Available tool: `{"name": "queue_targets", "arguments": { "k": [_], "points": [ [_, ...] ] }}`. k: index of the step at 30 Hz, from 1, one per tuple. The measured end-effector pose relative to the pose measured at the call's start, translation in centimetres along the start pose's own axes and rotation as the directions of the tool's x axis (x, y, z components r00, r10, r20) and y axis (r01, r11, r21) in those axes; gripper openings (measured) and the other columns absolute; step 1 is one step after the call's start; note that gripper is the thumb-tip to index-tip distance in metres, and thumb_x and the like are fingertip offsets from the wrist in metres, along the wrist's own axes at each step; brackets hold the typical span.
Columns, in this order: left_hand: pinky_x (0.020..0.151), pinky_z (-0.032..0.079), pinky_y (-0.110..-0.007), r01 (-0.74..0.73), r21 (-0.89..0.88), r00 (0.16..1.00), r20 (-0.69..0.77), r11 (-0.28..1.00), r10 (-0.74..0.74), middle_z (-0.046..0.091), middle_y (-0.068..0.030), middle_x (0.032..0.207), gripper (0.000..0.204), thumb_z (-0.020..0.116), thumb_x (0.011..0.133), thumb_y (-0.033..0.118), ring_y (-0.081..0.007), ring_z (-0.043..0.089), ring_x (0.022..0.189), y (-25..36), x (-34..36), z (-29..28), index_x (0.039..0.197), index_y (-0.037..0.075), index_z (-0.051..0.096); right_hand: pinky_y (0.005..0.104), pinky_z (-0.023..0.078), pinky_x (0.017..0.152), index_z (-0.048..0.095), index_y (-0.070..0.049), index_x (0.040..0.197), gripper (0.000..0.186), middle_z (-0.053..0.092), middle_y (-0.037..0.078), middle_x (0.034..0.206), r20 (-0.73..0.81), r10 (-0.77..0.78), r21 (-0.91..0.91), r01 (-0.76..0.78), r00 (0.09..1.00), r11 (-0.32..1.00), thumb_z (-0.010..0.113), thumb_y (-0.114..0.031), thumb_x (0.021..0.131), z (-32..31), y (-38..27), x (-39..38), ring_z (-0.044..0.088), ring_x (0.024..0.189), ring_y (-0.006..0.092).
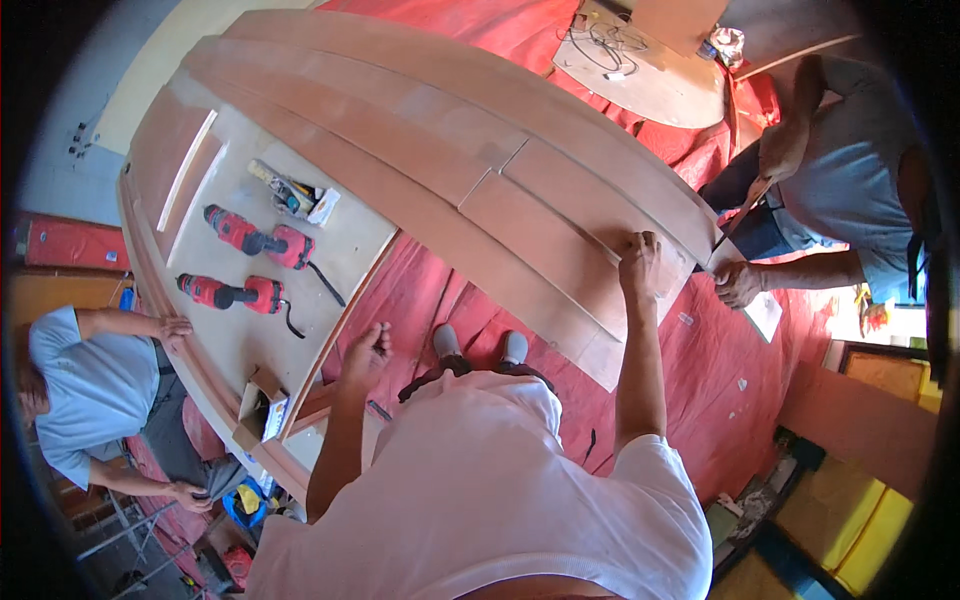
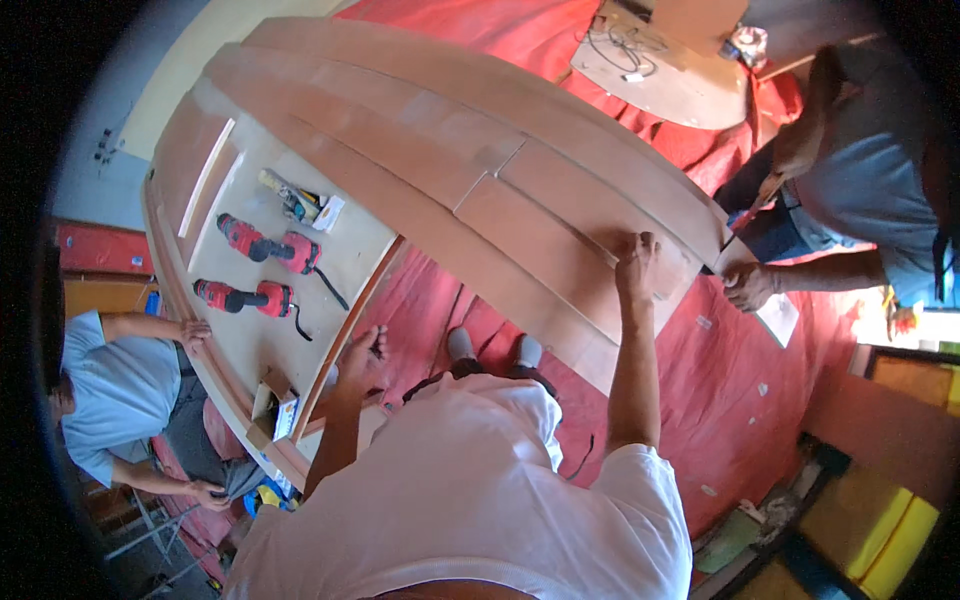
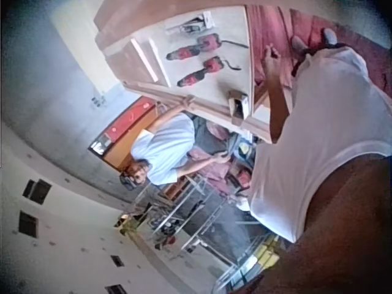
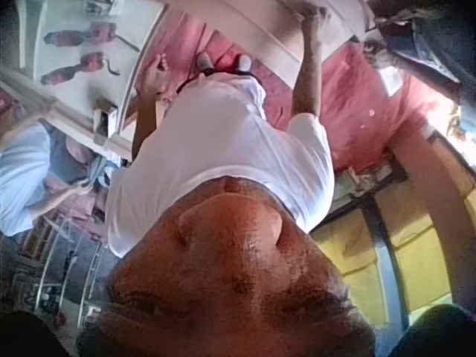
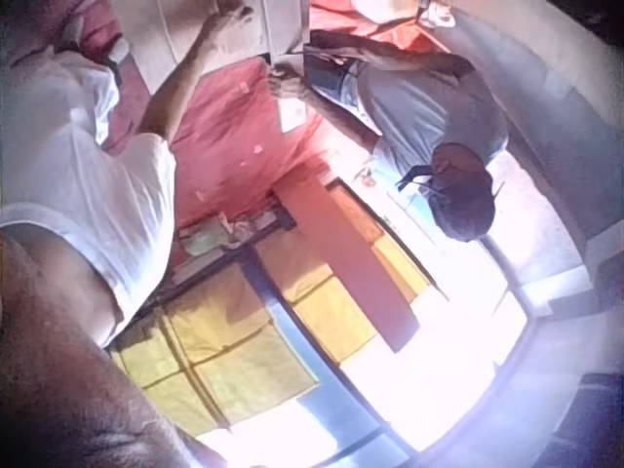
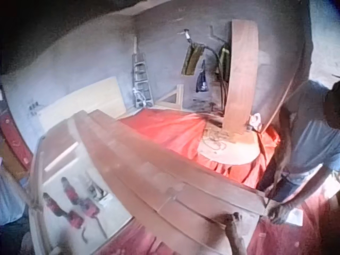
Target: The person organizes power drills and then marks measurements on wooden planks with a pencil while other people assist in holding and positioning the materials.
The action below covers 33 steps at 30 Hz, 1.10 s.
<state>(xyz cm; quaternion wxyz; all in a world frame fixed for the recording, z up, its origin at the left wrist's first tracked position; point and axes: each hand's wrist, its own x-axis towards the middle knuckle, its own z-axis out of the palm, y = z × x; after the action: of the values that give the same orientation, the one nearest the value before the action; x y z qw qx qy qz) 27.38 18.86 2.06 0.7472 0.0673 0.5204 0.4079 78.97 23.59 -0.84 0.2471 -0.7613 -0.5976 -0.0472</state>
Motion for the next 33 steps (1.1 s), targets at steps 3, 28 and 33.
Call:
{"name": "queue_targets", "arguments": {
  "k": [3, 28, 33],
  "points": [
    [0.06, 0.044, -0.021, -0.077, -0.073, 0.996, -0.043, 0.994, 0.074, 0.054, -0.0004, 0.075, 0.016, 0.053, 0.092, 0.016, -0.0098, 0.05, 0.065, 1.4, -1.8, -2.6, 0.096, 0.002, 0.06, 0.043, 0.045, 0.074, 0.064, -0.011, 0.087, 0.016, 0.06, 0.007, 0.095, 0.203, 0.158, -0.243, -0.107, 0.966, 0.964, 0.057, -0.008, 0.072, -5.6, -5.9, 1.9, 0.056, 0.089, 0.0267],
    [0.076, 0.047, -0.034, 0.066, -0.72, 0.941, 0.276, 0.691, 0.197, 0.056, -0.005, 0.084, 0.013, 0.046, 0.091, 0.012, -0.0177, 0.054, 0.076, -0.8, 1.9, 0.1, 0.092, 0.003, 0.056, 0.0281, 0.051, 0.064, 0.058, -0.003, 0.085, 0.012, 0.065, 0.011, 0.085, 0.007, -0.862, 0.843, 0.46, 0.507, 0.277, 0.062, 0.003, 0.075, -0.7, -39.7, -7.6, 0.063, 0.078, 0.0203],
    [0.065, 0.046, -0.033, -0.467, 0.816, 0.671, 0.076, 0.341, 0.738, 0.059, -0.0063, 0.083, 0.023, 0.061, 0.082, 0.019, -0.0149, 0.053, 0.072, 3.3, -3.2, -6.0, 0.097, 0.002, 0.057, 0.0266, 0.05, 0.066, 0.052, -0.001, 0.098, 0.014, 0.06, 0.006, 0.079, 0.473, -0.68, 0.867, -0.433, 0.561, 0.246, 0.057, 0.001, 0.085, -0.1, -37.7, -8.5, 0.059, 0.072, 0.0133]
  ]
}}
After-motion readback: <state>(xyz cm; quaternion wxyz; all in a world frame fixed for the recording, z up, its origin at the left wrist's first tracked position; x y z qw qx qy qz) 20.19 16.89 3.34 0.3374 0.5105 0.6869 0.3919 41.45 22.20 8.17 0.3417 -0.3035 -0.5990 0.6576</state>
